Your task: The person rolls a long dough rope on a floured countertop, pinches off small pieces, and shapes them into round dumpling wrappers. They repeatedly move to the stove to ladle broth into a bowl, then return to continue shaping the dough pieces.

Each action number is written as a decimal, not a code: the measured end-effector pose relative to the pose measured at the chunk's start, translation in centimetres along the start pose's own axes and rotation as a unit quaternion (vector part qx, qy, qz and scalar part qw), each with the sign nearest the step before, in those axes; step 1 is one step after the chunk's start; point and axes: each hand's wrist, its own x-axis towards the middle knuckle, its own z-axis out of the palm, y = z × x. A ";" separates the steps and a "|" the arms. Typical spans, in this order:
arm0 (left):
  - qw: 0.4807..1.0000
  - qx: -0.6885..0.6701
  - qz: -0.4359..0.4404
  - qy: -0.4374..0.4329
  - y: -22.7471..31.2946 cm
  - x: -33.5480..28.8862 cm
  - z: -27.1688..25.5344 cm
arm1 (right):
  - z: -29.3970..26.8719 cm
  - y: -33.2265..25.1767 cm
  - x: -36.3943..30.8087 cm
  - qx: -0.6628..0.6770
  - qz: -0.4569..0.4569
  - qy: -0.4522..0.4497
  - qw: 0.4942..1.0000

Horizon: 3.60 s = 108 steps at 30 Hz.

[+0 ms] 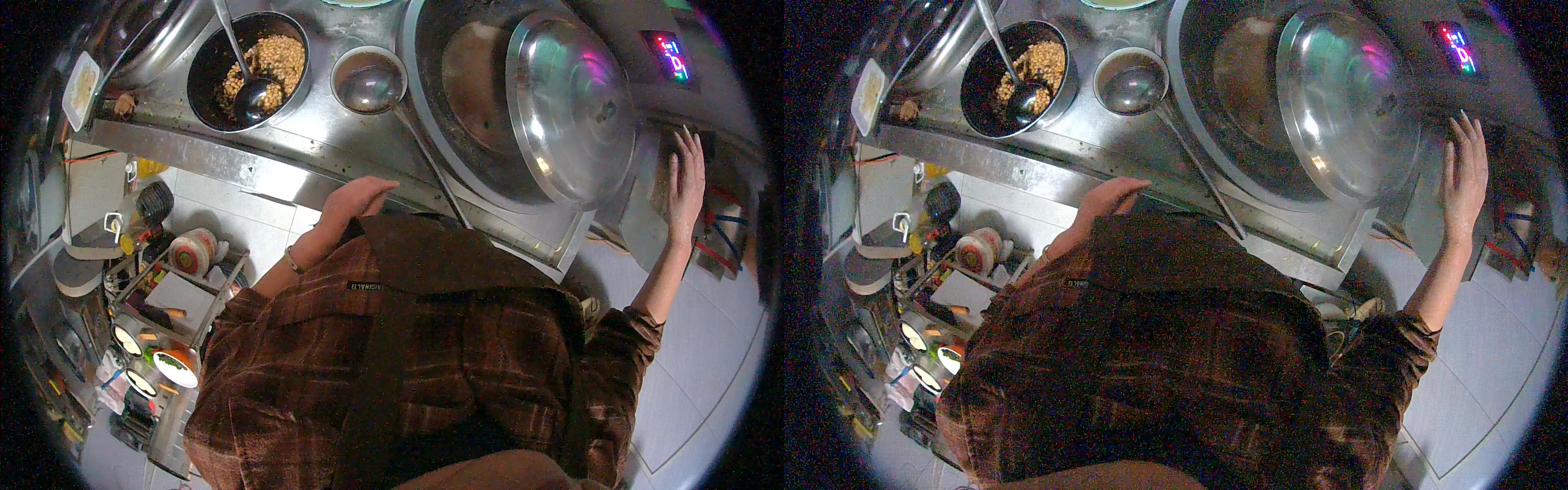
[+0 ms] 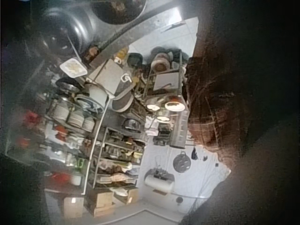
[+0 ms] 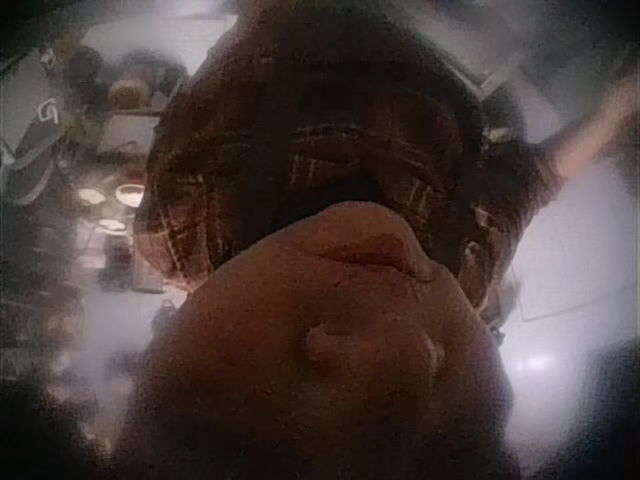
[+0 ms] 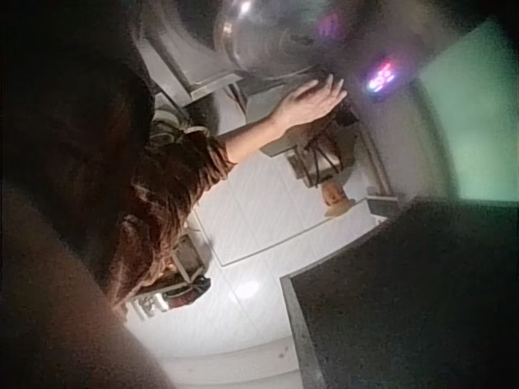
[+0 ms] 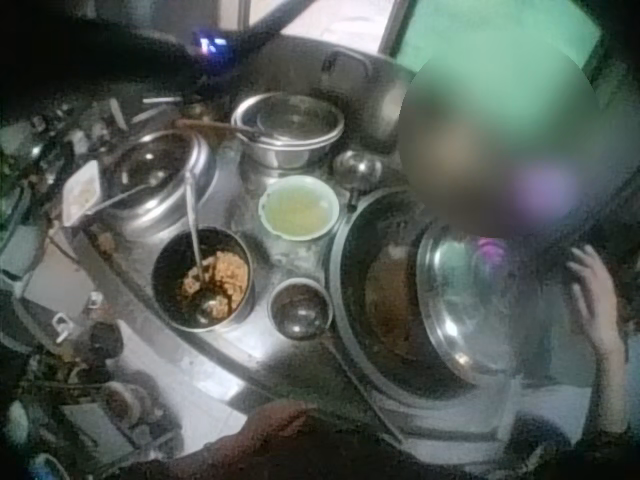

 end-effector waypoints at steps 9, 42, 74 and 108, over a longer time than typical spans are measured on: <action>1.000 -0.010 -0.018 -0.012 -0.8 -0.1 0.3 | 0.2 0.0 -0.1 -0.001 0.009 -0.003 1.000; 0.999 -0.024 -0.038 -0.025 -0.7 0.2 0.3 | 1.2 0.5 -0.1 0.009 0.001 -0.014 1.000; 0.998 -0.035 -0.006 -0.057 -1.6 0.1 0.1 | 5.6 -3.9 -3.7 0.176 0.068 -0.077 0.979; 0.993 -0.018 0.076 -0.086 3.2 -3.3 -1.4 | 22.0 -29.8 -20.8 0.573 0.220 -0.256 0.747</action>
